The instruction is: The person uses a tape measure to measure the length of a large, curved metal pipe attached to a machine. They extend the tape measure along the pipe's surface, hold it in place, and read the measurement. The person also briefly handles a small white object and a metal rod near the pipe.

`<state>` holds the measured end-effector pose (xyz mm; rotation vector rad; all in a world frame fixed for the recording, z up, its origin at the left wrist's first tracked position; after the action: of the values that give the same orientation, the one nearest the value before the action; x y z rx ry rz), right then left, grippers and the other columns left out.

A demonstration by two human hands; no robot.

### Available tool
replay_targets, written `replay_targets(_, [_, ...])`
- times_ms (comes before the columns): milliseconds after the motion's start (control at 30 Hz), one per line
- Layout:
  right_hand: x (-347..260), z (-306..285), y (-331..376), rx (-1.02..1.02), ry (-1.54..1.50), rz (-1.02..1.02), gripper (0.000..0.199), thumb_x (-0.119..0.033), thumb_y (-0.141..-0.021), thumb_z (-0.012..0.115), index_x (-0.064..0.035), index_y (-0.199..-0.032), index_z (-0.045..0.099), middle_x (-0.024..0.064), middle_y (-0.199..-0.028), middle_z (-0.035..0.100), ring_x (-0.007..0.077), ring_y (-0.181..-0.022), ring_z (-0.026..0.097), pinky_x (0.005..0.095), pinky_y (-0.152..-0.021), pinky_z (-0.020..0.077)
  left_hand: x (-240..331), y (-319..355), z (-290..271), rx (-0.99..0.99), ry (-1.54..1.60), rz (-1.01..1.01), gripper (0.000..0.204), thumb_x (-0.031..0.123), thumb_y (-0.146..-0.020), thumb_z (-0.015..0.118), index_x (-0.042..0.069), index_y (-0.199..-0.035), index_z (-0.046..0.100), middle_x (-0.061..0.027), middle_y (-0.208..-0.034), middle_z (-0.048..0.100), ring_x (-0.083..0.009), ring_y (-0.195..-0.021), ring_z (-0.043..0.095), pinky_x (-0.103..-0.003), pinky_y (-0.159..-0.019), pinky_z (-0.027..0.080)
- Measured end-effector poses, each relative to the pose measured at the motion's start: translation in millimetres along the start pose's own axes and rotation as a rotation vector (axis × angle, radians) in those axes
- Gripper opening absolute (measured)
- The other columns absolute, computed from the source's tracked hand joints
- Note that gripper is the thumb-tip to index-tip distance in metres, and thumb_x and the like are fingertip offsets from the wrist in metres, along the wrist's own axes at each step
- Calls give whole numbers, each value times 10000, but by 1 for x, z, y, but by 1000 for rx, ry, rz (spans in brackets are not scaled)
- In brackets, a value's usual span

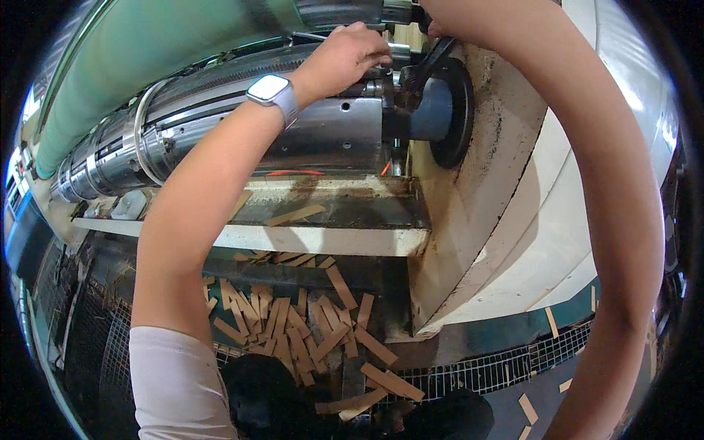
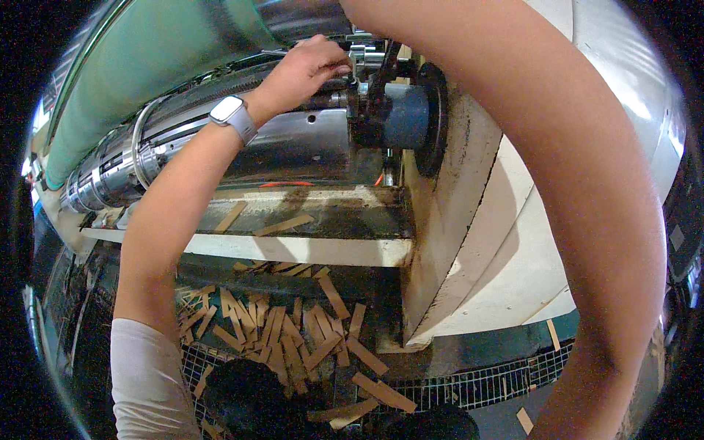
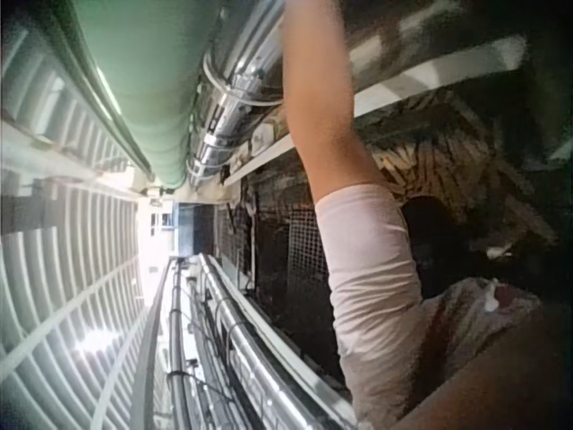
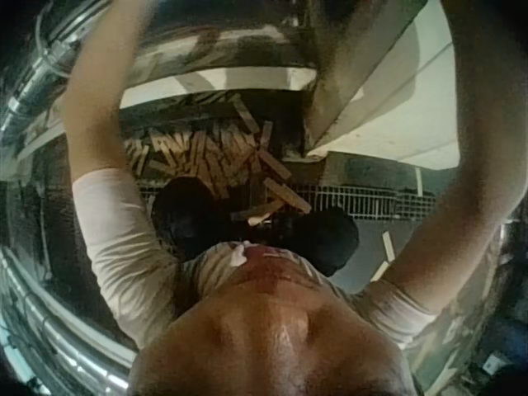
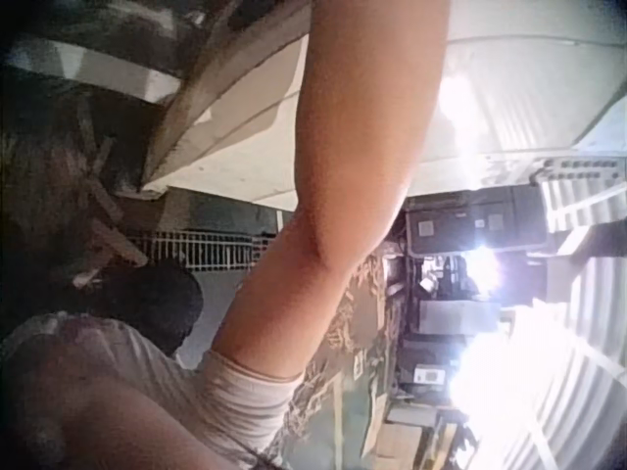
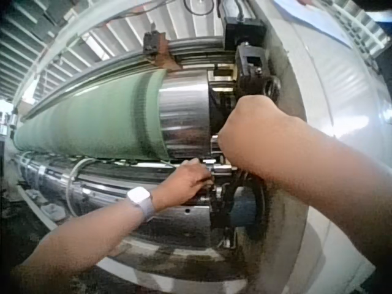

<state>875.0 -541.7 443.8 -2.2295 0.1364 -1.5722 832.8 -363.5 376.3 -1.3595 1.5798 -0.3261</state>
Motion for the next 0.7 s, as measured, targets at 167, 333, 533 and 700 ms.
replay_targets(167, [-3,6,1,122,5,45,186,-166,-794,534,-105,-867,694,64,-872,675,198,-844,646,319,-681,494,-2,-2,5,-50,-57,-41,118,147,-810,571,44,-865,585,-101,-829,575,-292,-843,514,-391,-753,410])
replay_targets(333, [-2,8,1,135,0,70,197,-163,-801,524,-106,-883,694,65,-885,674,198,-863,642,319,-688,491,0,-1,2,-99,-46,-37,127,152,-791,581,72,-885,610,-79,-862,600,-286,-852,519,-393,-763,416])
replay_targets(533, [-5,6,3,52,31,11,194,-164,-801,529,-101,-883,693,61,-884,674,200,-865,641,321,-684,492,6,-14,-3,-257,-255,299,209,87,-738,548,39,-941,541,-123,-853,548,-315,-860,498,-399,-754,443])
replay_targets(700, [-1,13,-10,2,-32,48,186,-166,-795,540,-100,-877,693,61,-873,673,199,-859,641,321,-679,495,4,-3,-4,-272,-409,74,134,229,-824,536,104,-870,557,-75,-749,627,-292,-664,621,-416,-583,481])
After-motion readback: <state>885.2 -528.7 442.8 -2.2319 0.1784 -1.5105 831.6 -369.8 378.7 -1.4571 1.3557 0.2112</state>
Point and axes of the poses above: each hand's wrist, its own y-axis away from the middle knuckle, its own z-axis out of the palm, x = y × z, the point moved 4 cm from there along -y, towards the middle knuckle
